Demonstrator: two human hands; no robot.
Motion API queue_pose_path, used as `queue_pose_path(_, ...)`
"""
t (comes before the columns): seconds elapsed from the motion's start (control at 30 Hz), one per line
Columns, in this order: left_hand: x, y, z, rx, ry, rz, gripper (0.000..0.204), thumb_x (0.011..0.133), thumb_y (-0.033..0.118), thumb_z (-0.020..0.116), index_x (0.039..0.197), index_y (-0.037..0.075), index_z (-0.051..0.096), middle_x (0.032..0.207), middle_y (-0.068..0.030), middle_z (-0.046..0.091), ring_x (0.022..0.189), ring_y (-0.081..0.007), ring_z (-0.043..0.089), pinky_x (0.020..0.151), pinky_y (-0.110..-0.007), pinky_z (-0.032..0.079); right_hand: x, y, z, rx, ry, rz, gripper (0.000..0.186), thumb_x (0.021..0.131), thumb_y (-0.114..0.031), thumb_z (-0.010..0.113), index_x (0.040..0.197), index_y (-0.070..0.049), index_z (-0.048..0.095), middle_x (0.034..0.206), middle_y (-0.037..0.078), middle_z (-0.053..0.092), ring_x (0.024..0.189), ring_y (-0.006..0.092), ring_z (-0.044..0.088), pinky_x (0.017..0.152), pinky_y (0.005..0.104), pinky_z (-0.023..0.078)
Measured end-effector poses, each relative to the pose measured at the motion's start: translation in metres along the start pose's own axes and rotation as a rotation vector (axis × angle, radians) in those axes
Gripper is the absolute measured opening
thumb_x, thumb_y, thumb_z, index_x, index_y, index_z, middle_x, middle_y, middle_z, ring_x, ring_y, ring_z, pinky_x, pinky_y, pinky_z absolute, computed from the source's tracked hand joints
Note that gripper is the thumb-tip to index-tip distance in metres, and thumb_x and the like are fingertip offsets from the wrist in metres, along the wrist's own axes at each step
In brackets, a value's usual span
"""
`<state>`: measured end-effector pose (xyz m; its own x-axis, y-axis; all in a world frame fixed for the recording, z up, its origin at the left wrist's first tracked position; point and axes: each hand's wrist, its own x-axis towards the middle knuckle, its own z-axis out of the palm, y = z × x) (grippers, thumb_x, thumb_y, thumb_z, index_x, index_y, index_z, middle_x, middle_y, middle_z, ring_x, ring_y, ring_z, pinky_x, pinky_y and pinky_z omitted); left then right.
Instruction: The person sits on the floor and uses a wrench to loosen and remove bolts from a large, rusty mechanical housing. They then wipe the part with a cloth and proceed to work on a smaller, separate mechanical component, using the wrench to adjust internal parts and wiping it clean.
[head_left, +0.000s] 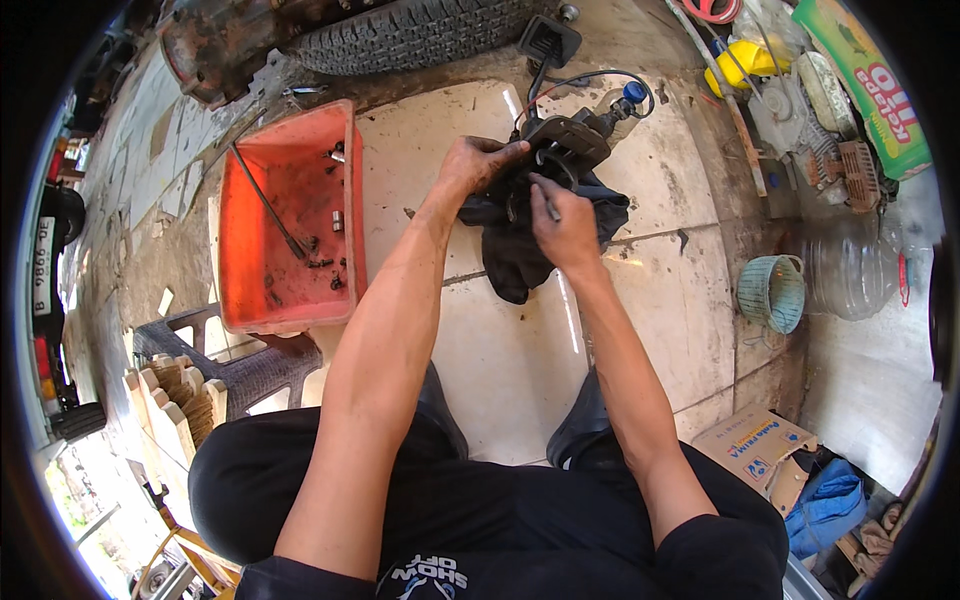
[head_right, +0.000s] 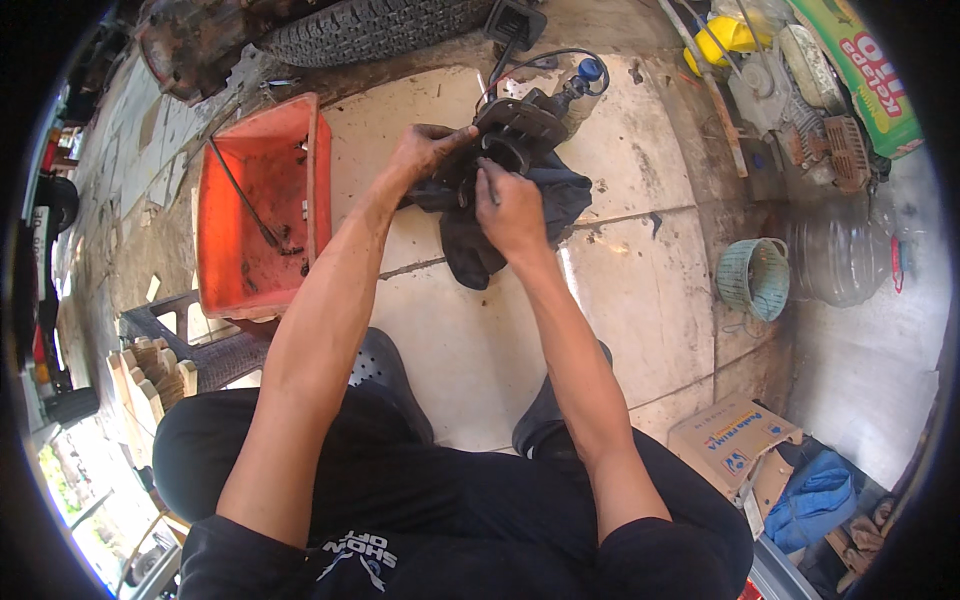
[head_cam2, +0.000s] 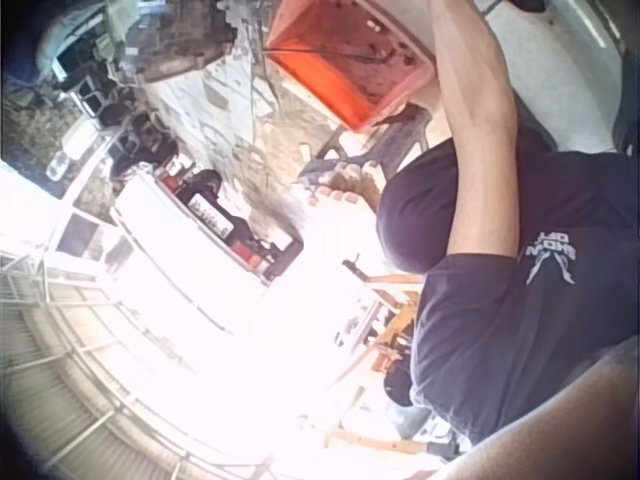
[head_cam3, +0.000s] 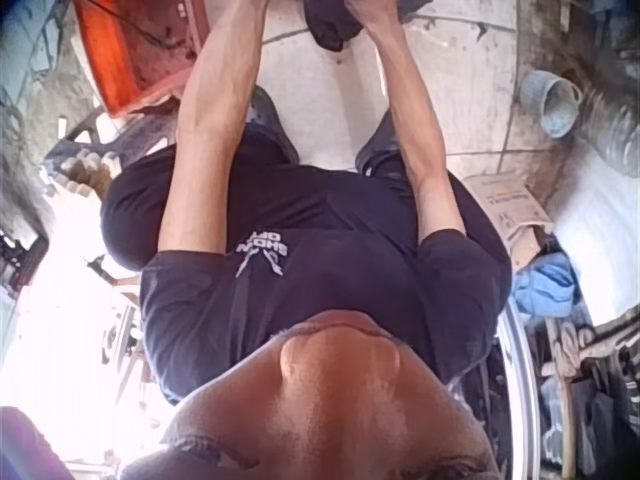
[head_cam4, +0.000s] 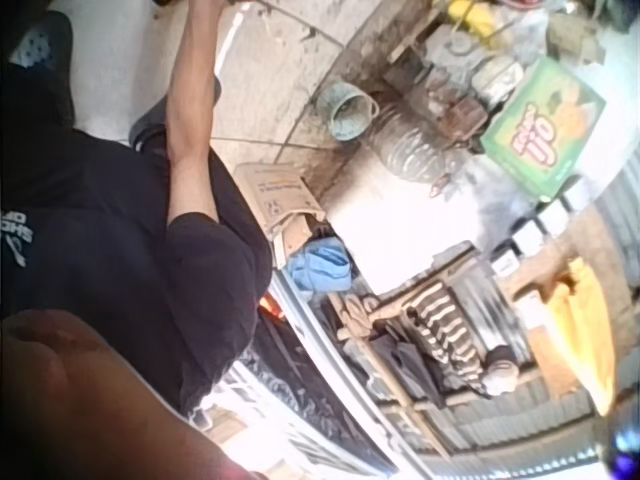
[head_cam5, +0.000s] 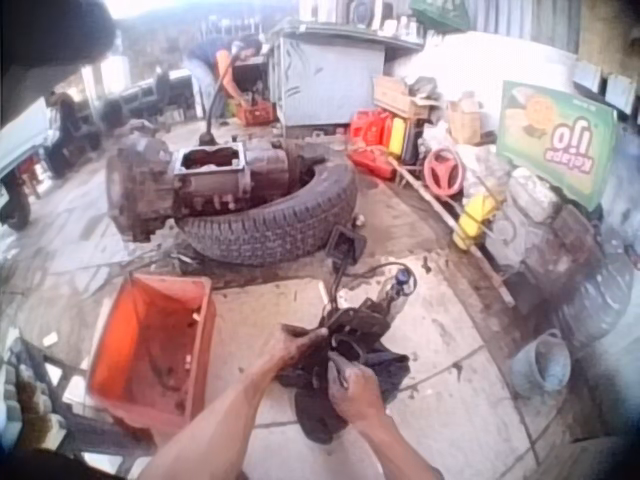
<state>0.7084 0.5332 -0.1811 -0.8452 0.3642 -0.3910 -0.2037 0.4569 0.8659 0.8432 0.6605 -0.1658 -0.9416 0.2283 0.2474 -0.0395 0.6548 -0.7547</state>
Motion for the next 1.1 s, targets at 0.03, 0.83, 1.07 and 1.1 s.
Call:
queue_pose_path(0.03,0.002,0.002,0.002,0.027,0.003,0.007,0.064,0.075,0.056,0.079,0.099,-0.003,0.074,0.085,-0.0122,0.074,0.076,-0.017,0.066,0.073,-0.031,0.052,-0.004,0.002,0.007,-0.054,-0.007,-0.023,0.021,0.092,-0.011,0.061,0.105,0.004,0.068,0.092,0.025,0.069,0.086,0.0367,0.069,0.075,0.0378,0.054)
queue_pose_path(0.83,-0.006,0.013,0.003,0.059,0.01,0.013,0.066,0.075,0.056,0.08,0.104,-0.003,0.073,0.09,-0.0133,0.074,0.079,-0.0175,0.068,0.073,-0.031,0.053,-0.007,0.001,0.012,0.026,0.08,-0.025,0.024,0.093,-0.013,0.055,0.105,0.003,0.067,0.091,0.026,0.067,0.087,0.0397,0.067,0.076,0.0428,0.054)
queue_pose_path(1.07,-0.006,0.015,0.011,0.029,-0.041,-0.004,0.067,0.076,0.055,0.079,0.105,-0.005,0.073,0.091,-0.0131,0.074,0.08,-0.0171,0.068,0.071,-0.03,0.053,-0.01,0.01,0.013,0.07,0.148,0.007,0.023,0.093,-0.014,0.057,0.104,0.004,0.068,0.088,0.025,0.067,0.086,0.0384,0.068,0.075,0.0423,0.053)
queue_pose_path(1.1,-0.004,0.01,0.009,0.024,-0.023,0.009,0.065,0.076,0.055,0.079,0.103,-0.004,0.073,0.09,-0.013,0.074,0.08,-0.0173,0.068,0.072,-0.031,0.053,-0.014,0.01,0.017,0.117,0.088,0.02,0.024,0.094,-0.014,0.056,0.105,0.004,0.068,0.088,0.025,0.067,0.085,0.0385,0.068,0.074,0.0428,0.053)
